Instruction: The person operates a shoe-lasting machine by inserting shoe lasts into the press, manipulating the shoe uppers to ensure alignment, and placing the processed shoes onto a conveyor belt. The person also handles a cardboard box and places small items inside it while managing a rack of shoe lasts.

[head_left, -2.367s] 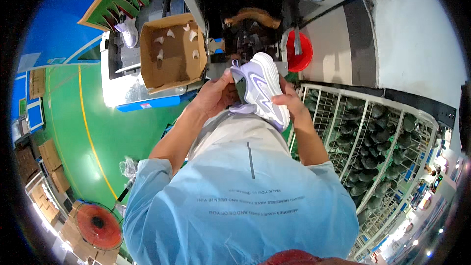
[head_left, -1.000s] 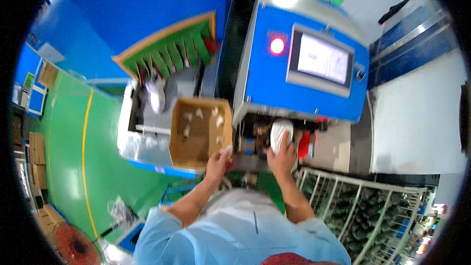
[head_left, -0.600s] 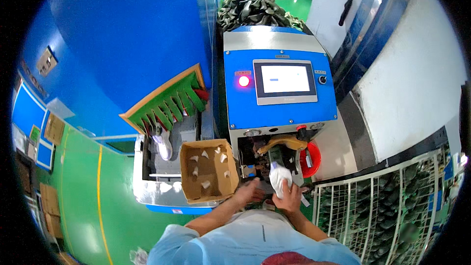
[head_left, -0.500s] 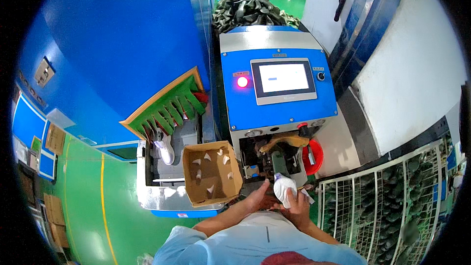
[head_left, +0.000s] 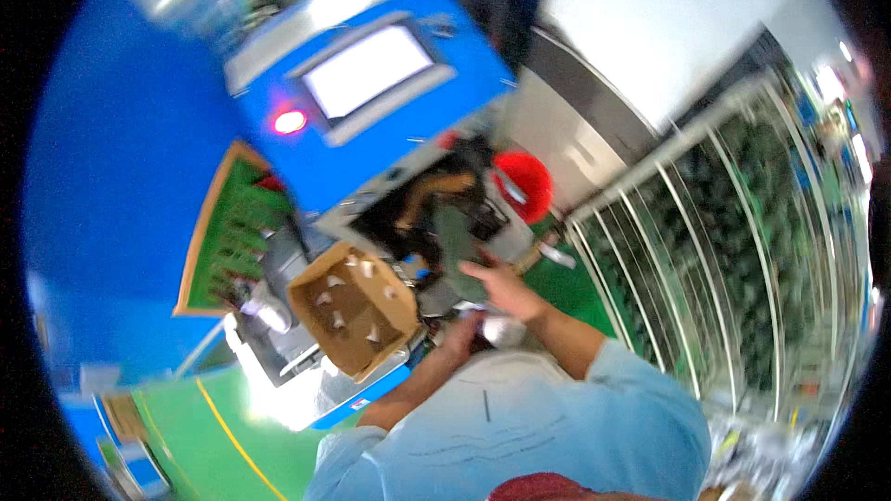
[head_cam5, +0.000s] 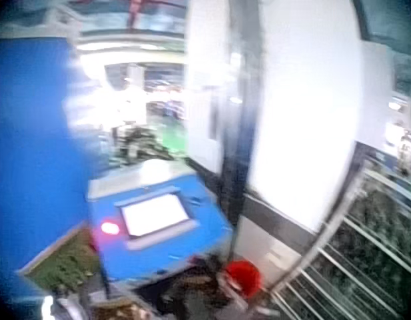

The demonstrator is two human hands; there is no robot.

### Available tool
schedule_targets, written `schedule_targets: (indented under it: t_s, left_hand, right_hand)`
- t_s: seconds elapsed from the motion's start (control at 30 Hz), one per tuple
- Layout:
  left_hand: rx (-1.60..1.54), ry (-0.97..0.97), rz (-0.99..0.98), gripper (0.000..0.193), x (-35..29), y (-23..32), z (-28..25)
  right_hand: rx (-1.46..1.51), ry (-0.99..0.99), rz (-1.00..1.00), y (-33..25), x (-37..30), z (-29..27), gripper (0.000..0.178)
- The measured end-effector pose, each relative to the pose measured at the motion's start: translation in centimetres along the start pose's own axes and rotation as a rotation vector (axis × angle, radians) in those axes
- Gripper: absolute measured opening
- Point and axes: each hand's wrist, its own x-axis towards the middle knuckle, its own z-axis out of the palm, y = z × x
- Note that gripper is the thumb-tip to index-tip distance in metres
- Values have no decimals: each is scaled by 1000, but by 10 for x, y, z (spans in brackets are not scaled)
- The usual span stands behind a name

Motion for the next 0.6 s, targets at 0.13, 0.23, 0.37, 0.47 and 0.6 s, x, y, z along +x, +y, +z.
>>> schedule_targets:
  t_s: [0.13,0.23,0.37,0.47,0.6]
  left_hand:
    - [57,46,118,47,-16,18,-6]
    - [-423,69,-48,44,-24,44,12]
    - [-324,157,-26,43,-10,46,39]
    - [-173,308,-91,42,12,25,52]
    - [-35,194,-156,37,17,44,140]
  right_hand:
    - [-512,-19,-148,-22,-42,-43,79]
    - [-951,128,-373,-43,-102,-132,85]
    - [-1039,902,-160,-29,-189,-265,82]
    - [-892,1475,13,-54,-216,-347,76]
    - [-698,1747,91,-101,-250,-518,71]
